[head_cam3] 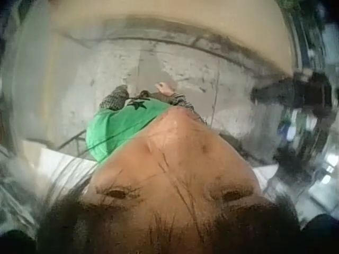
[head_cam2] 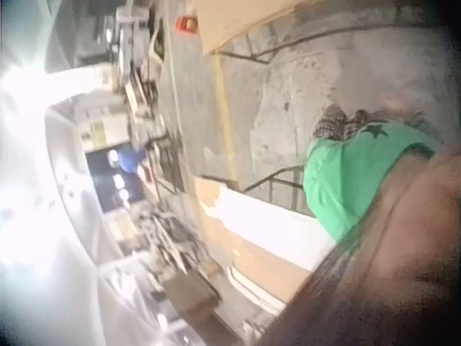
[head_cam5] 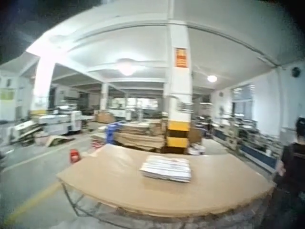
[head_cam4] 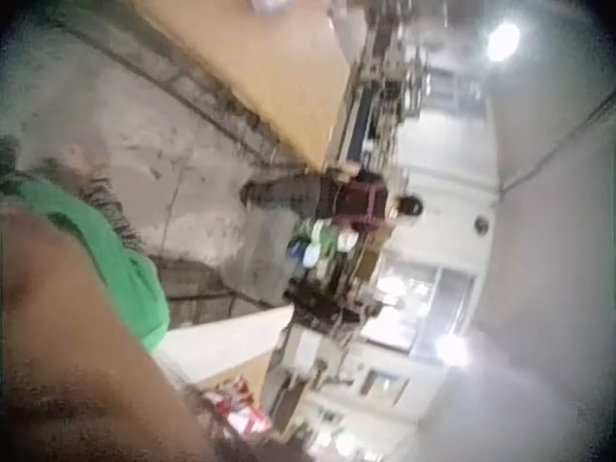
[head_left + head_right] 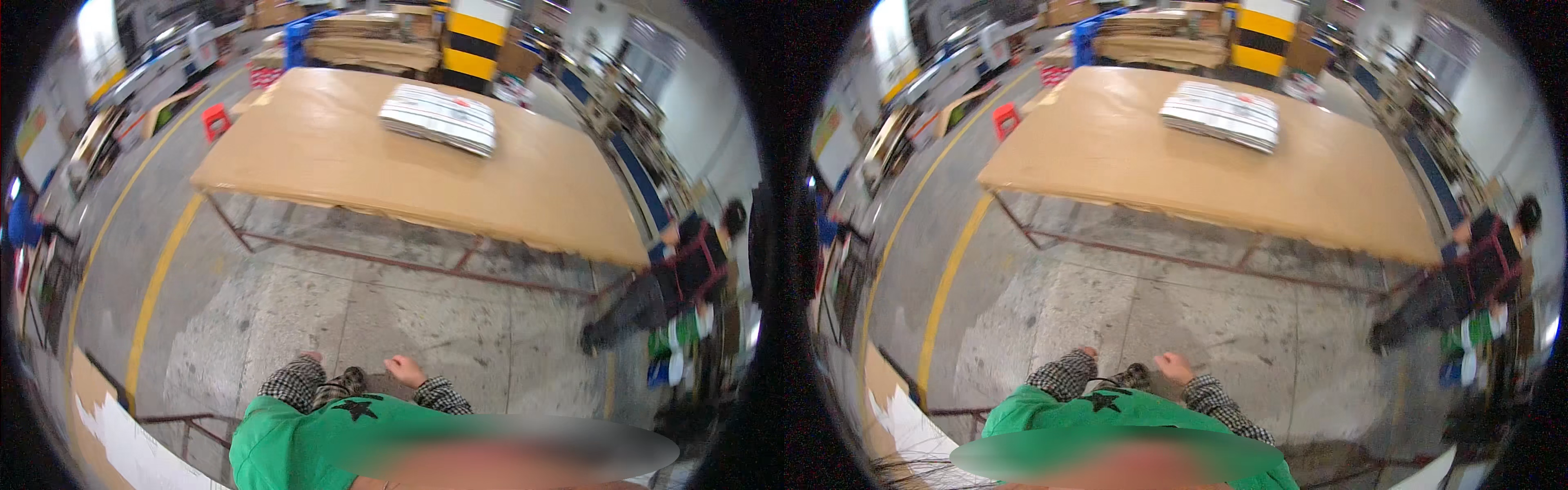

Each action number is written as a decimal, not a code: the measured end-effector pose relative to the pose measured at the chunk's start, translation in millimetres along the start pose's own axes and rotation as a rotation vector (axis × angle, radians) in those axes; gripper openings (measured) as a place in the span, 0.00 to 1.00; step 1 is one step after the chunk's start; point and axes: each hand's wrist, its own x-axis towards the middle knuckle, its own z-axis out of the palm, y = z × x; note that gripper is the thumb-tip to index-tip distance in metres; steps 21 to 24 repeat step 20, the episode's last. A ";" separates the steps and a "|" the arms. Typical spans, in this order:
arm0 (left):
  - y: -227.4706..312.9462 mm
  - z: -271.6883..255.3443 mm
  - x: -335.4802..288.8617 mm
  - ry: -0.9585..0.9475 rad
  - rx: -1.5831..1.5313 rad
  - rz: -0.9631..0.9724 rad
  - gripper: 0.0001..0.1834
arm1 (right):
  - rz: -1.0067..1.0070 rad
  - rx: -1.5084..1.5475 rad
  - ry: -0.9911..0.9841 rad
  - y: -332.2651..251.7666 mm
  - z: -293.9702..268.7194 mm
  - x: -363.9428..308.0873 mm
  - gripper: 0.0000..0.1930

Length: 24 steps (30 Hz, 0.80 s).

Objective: Organizing and stacking large die-cut paper sheets on a work table in a factory setting.

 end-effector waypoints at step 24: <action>50.1 -372.1 -10.0 -0.407 -0.750 -1.775 0.19 | -0.090 -0.672 -1.146 -210.7 26.6 329.8 0.21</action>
